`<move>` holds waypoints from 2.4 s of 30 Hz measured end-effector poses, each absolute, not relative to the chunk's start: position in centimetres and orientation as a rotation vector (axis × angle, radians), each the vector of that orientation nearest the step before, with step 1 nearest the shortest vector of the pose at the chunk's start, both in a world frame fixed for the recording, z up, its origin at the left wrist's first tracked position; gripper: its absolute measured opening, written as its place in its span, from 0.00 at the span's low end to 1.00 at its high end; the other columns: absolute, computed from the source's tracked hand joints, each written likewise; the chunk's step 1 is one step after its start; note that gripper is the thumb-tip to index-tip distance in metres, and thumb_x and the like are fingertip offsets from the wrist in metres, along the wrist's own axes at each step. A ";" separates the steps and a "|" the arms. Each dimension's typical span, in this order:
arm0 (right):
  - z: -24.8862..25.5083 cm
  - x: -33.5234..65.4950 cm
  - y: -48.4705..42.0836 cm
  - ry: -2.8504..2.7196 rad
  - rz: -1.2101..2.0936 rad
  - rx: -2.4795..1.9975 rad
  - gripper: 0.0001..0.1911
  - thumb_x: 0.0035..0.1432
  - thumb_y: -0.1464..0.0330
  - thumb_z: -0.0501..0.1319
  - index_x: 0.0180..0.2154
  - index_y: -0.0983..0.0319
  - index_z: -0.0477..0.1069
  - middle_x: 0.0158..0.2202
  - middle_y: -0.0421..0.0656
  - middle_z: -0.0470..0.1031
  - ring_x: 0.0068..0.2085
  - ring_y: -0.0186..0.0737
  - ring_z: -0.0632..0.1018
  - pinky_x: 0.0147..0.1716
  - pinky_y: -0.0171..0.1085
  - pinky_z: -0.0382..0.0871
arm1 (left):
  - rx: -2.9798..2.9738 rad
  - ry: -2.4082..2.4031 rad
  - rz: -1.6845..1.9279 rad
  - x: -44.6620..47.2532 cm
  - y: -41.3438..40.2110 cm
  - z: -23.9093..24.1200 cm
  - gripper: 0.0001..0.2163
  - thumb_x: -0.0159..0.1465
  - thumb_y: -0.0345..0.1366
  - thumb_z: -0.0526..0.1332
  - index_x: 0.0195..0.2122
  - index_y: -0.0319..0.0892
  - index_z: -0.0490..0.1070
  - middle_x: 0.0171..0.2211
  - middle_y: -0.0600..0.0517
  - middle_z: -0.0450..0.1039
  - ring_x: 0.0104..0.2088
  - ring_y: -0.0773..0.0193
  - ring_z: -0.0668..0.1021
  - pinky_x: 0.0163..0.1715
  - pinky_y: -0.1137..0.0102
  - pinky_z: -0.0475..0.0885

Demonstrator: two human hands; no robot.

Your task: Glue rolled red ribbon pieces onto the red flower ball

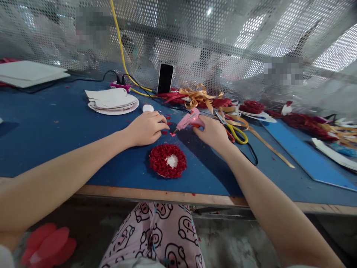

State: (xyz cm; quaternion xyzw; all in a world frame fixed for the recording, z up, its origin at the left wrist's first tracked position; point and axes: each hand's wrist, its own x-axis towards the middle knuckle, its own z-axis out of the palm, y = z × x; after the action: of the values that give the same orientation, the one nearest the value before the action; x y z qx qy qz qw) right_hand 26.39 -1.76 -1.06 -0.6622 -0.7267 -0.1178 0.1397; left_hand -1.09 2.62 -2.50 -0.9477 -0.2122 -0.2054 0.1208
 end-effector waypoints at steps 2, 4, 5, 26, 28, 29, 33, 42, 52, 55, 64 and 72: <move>-1.1 26.4 -1.7 -2.094 -0.341 -1.910 0.11 0.60 0.62 0.59 0.42 0.60 0.72 0.43 0.49 0.80 0.42 0.51 0.77 0.31 0.39 0.57 | -2.802 -0.626 -0.602 -0.9 2.5 -2.6 0.16 0.65 0.29 0.55 0.49 0.44 0.79 0.49 0.45 0.77 0.46 0.55 0.75 0.49 0.58 0.68; -1.1 26.5 -1.7 -2.085 -0.339 -1.910 0.11 0.60 0.62 0.59 0.43 0.60 0.72 0.43 0.49 0.80 0.42 0.51 0.77 0.31 0.39 0.57 | -2.838 -0.618 -0.569 -0.8 2.4 -2.8 0.16 0.66 0.30 0.55 0.49 0.46 0.80 0.51 0.46 0.76 0.47 0.54 0.75 0.49 0.58 0.68; -1.1 26.5 -1.7 -2.081 -0.339 -1.911 0.12 0.59 0.63 0.60 0.43 0.60 0.72 0.44 0.49 0.80 0.42 0.51 0.77 0.31 0.39 0.57 | -2.847 -0.622 -0.553 -0.8 2.4 -2.9 0.16 0.66 0.30 0.55 0.49 0.47 0.80 0.51 0.46 0.75 0.48 0.54 0.74 0.49 0.58 0.68; 0.1 24.5 -3.0 -2.115 -0.704 -1.632 0.21 0.67 0.69 0.50 0.59 0.58 0.67 0.52 0.52 0.74 0.53 0.56 0.69 0.54 0.53 0.59 | -2.935 -0.717 -0.546 -0.3 2.2 -2.8 0.17 0.66 0.28 0.54 0.48 0.43 0.81 0.43 0.45 0.74 0.45 0.56 0.74 0.50 0.62 0.69; 0.5 23.8 -3.4 -2.123 -0.721 -1.601 0.23 0.68 0.69 0.48 0.61 0.56 0.66 0.53 0.50 0.74 0.54 0.55 0.68 0.57 0.53 0.56 | -2.938 -0.720 -0.547 -0.3 2.3 -2.9 0.17 0.65 0.29 0.55 0.48 0.44 0.81 0.43 0.45 0.75 0.45 0.56 0.74 0.51 0.62 0.68; 0.6 23.5 -3.6 -2.131 -0.730 -1.590 0.23 0.68 0.70 0.48 0.61 0.54 0.66 0.53 0.50 0.73 0.54 0.55 0.68 0.58 0.53 0.55 | -2.938 -0.722 -0.549 -0.3 2.3 -2.9 0.17 0.65 0.29 0.55 0.48 0.44 0.81 0.44 0.45 0.75 0.45 0.57 0.74 0.51 0.62 0.68; 0.7 23.5 -4.0 -2.152 -0.800 -1.562 0.25 0.67 0.71 0.49 0.63 0.52 0.64 0.53 0.49 0.73 0.55 0.54 0.67 0.60 0.55 0.53 | -2.945 -0.733 -0.551 -0.3 2.3 -3.0 0.17 0.65 0.28 0.55 0.48 0.43 0.81 0.43 0.45 0.75 0.45 0.57 0.74 0.49 0.62 0.69; -0.8 27.0 -2.0 -1.884 -0.769 -1.710 0.21 0.62 0.66 0.55 0.57 0.61 0.67 0.53 0.56 0.74 0.53 0.58 0.70 0.54 0.54 0.61 | -2.910 -0.680 -0.561 -0.5 2.1 -3.1 0.17 0.66 0.29 0.54 0.50 0.45 0.80 0.42 0.47 0.74 0.44 0.58 0.74 0.46 0.64 0.69; -3.1 29.7 0.3 -1.810 -0.295 -2.013 0.24 0.55 0.58 0.64 0.52 0.61 0.73 0.51 0.54 0.76 0.53 0.60 0.73 0.52 0.57 0.63 | -2.946 -0.671 -0.519 -0.6 2.2 -3.1 0.18 0.66 0.28 0.54 0.52 0.43 0.79 0.44 0.45 0.75 0.44 0.57 0.74 0.48 0.62 0.70; -2.7 28.6 -0.3 -1.898 -0.339 -1.801 0.16 0.59 0.57 0.62 0.45 0.56 0.79 0.47 0.51 0.77 0.54 0.57 0.71 0.54 0.55 0.60 | -2.965 -0.674 -0.546 -0.5 2.1 -3.2 0.18 0.65 0.28 0.53 0.51 0.44 0.79 0.44 0.45 0.75 0.44 0.58 0.74 0.49 0.62 0.70; -3.4 24.0 -1.9 -2.270 -0.168 -1.435 0.09 0.62 0.62 0.64 0.39 0.53 0.83 0.42 0.45 0.78 0.52 0.53 0.67 0.53 0.52 0.58 | -2.995 -0.674 -0.567 -0.4 2.2 -3.2 0.18 0.65 0.27 0.54 0.50 0.42 0.80 0.45 0.45 0.76 0.45 0.57 0.74 0.51 0.61 0.70; -4.1 23.6 -1.2 -2.189 -0.034 -1.469 0.06 0.60 0.62 0.66 0.36 0.50 0.84 0.40 0.43 0.80 0.49 0.51 0.70 0.51 0.52 0.58 | -3.025 -0.648 -0.607 -0.2 2.3 -3.3 0.18 0.65 0.26 0.54 0.50 0.41 0.80 0.43 0.44 0.76 0.46 0.56 0.75 0.51 0.61 0.71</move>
State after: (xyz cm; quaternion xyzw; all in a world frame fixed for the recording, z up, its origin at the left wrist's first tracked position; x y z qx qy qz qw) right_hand 23.60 -1.16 -4.13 -0.5394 -0.8041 -0.0125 0.2499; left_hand -0.23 2.26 -3.26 -0.9595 -0.2054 -0.1927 -0.0057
